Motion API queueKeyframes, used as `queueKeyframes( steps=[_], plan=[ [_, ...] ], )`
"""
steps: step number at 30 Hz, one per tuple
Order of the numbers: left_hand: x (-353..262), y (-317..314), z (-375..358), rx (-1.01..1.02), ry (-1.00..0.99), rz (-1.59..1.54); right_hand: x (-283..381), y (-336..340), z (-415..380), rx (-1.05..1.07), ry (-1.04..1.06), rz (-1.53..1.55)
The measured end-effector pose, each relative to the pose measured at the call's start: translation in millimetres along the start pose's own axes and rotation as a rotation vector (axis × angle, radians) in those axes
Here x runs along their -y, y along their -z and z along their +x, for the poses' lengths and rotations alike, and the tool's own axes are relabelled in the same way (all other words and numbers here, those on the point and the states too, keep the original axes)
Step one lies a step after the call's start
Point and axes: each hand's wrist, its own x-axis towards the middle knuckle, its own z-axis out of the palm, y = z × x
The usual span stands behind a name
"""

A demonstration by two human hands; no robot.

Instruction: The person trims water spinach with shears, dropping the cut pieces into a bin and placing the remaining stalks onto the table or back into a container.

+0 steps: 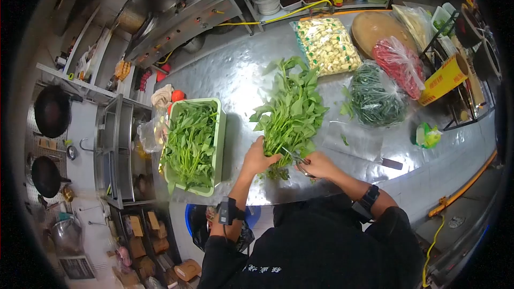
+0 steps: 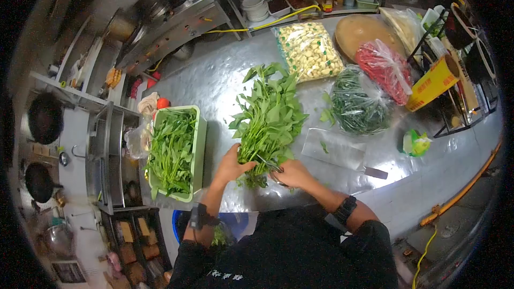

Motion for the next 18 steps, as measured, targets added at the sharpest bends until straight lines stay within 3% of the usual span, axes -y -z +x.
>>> queueKeyframes(
  steps=[1,4,6,12,16,18],
  plan=[
    [-8,-3,0,0.002,0.068,0.07,3,1,2,0.005,-0.006,0.003],
    [-13,-9,4,0.034,0.201,0.236,-1,-1,9,-0.202,0.257,-0.303],
    [11,-9,15,0.077,0.206,0.283,1,7,7,-0.188,0.185,-0.357],
    [-3,44,35,0.195,0.433,-0.353,-7,15,3,-0.061,0.238,-0.557],
    [0,46,44,0.218,0.345,-0.437,18,15,5,-0.136,0.189,-0.479],
    [-6,51,42,0.218,0.39,-0.53,15,10,26,-0.108,0.177,-0.55]
  ],
)
